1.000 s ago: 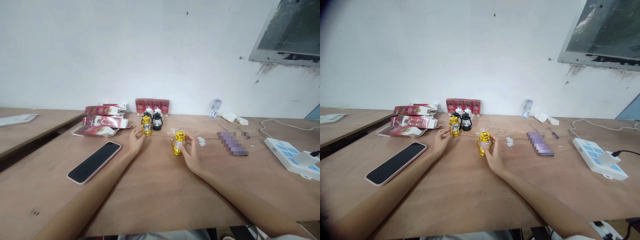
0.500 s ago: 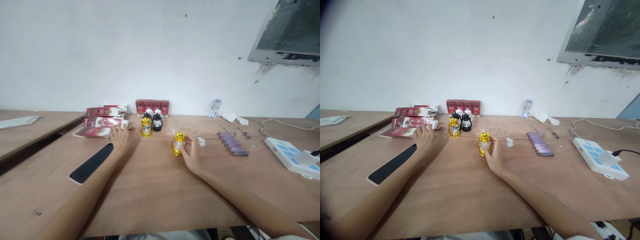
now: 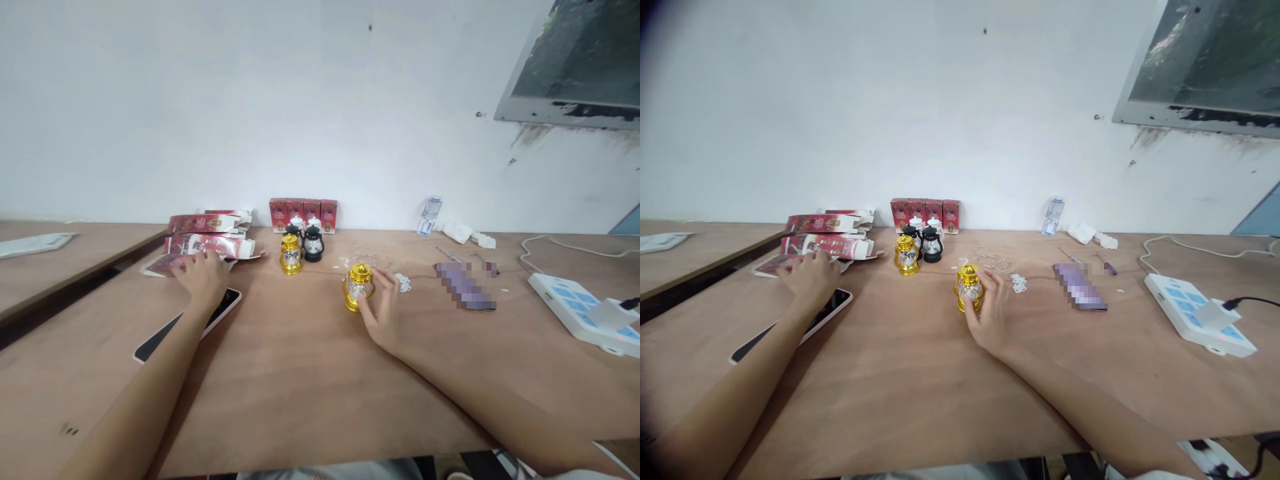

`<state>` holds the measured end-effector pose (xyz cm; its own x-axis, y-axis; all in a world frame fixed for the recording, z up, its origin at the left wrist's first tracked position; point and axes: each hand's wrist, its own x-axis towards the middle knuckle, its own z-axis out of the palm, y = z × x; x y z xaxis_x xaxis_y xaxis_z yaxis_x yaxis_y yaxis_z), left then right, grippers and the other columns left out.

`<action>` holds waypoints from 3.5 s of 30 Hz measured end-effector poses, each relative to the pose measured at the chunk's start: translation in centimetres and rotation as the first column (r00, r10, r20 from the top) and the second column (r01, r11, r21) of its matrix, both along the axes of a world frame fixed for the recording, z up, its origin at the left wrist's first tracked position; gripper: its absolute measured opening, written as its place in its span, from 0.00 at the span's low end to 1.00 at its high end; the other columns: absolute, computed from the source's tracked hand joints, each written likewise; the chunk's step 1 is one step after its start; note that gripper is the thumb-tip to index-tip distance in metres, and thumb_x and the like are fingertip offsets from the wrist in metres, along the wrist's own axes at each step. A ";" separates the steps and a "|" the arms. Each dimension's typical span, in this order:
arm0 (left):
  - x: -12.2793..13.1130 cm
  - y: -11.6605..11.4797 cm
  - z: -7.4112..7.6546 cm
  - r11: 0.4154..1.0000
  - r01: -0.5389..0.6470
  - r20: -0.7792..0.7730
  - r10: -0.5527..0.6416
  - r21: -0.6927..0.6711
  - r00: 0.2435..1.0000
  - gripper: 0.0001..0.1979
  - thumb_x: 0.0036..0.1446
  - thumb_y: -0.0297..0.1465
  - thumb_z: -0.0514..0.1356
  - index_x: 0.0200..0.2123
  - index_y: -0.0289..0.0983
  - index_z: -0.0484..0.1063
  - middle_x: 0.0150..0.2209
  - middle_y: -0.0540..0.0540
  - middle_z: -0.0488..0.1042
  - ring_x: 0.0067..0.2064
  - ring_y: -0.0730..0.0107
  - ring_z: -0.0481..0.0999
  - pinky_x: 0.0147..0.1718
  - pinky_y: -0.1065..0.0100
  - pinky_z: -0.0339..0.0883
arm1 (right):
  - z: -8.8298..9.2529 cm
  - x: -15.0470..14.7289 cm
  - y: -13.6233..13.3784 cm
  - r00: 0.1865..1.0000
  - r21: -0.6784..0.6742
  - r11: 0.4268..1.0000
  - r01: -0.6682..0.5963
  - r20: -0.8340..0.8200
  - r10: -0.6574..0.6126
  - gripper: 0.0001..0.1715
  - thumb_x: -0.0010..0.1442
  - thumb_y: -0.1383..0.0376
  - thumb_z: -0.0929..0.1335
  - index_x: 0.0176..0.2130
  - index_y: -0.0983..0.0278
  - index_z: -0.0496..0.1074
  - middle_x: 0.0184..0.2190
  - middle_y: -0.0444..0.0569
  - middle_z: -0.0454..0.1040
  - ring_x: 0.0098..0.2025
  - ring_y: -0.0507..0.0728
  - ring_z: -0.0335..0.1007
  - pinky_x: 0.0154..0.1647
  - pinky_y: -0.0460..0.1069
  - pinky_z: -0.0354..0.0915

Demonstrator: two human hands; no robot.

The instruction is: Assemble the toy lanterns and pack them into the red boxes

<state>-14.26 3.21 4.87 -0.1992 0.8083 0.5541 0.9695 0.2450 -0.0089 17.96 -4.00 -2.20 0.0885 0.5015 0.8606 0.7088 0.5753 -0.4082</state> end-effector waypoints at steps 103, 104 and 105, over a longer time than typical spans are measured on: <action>11.6 -8.3 -3.1 0.146 0.941 -0.164 -0.965 0.307 0.203 0.15 0.55 0.23 0.58 0.46 0.38 0.68 0.42 0.42 0.76 0.42 0.64 0.74 0.39 0.62 0.64 | 0.0 -1.7 -2.0 0.881 -0.203 0.857 -0.473 -0.105 0.462 0.23 0.58 0.68 0.67 0.52 0.58 0.60 0.34 0.44 0.71 0.31 0.51 0.69 0.36 0.48 0.69; 11.6 -8.1 -3.2 0.152 0.940 -0.167 -0.963 0.305 0.210 0.15 0.55 0.22 0.58 0.46 0.38 0.68 0.42 0.43 0.76 0.42 0.64 0.73 0.39 0.62 0.64 | 0.2 -1.7 -2.1 0.866 -0.227 0.839 -0.495 -0.056 0.496 0.23 0.58 0.68 0.67 0.53 0.58 0.61 0.36 0.46 0.71 0.32 0.51 0.69 0.37 0.48 0.69; 11.5 -8.0 -3.3 0.157 0.941 -0.168 -0.962 0.298 0.214 0.15 0.55 0.21 0.57 0.46 0.38 0.68 0.42 0.43 0.76 0.42 0.65 0.73 0.39 0.62 0.64 | 0.4 -1.7 -2.2 0.851 -0.249 0.821 -0.513 -0.020 0.525 0.22 0.59 0.68 0.66 0.52 0.59 0.61 0.37 0.47 0.70 0.33 0.52 0.69 0.37 0.49 0.69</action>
